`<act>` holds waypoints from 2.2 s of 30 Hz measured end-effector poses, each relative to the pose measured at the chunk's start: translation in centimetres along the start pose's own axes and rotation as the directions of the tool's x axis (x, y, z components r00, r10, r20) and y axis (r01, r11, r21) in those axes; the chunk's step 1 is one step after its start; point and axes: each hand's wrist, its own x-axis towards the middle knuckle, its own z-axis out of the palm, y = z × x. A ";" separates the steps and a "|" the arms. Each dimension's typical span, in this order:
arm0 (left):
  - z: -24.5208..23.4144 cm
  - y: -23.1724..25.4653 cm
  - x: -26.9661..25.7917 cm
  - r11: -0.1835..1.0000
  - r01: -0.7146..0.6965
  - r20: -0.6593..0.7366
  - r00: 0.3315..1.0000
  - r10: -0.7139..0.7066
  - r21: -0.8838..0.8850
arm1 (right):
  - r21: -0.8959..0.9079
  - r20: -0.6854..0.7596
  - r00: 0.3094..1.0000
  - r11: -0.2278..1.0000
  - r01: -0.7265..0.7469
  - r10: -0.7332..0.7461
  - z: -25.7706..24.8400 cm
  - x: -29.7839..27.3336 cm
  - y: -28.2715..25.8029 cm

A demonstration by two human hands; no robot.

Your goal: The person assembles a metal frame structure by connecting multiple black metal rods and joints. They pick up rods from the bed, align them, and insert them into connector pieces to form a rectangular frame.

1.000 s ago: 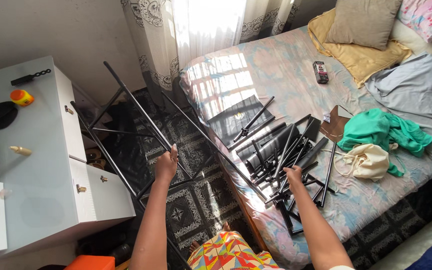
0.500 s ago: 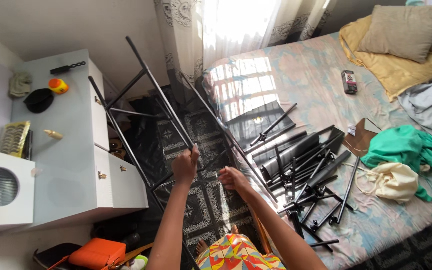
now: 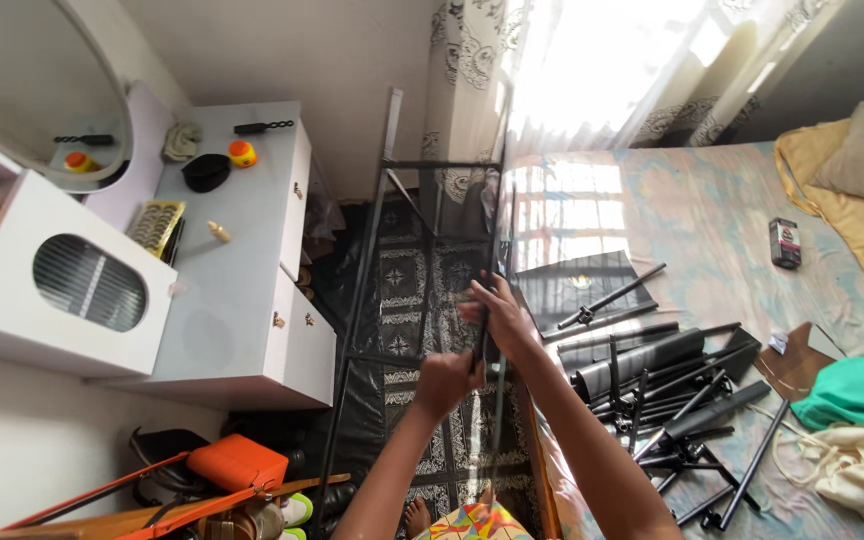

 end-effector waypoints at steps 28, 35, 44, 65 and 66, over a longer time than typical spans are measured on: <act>1.6 3.7 -17.0 0.942 0.208 0.499 0.865 -0.051 -0.263 | 0.053 0.003 0.969 0.967 -0.248 0.248 -0.2 -8.6 10.2; 0.3 4.4 -17.0 0.910 0.249 0.445 0.892 -0.081 -0.333 | 0.031 0.112 0.970 0.975 -0.219 0.214 1.1 -8.6 9.4; -0.2 0.1 -12.5 0.906 0.356 -0.010 0.930 -0.368 -0.229 | -0.305 0.003 0.971 0.925 -0.225 0.237 -1.5 -6.5 10.5; -9.4 -5.5 -5.6 0.703 0.567 -0.184 0.707 -0.683 -0.430 | -0.841 -0.430 0.887 0.282 -0.461 0.166 -22.1 -20.4 13.5; -9.7 -5.6 -5.5 0.709 0.560 -0.193 0.710 -0.678 -0.428 | -0.739 -0.444 0.855 0.431 -0.518 0.268 -22.0 -20.4 13.3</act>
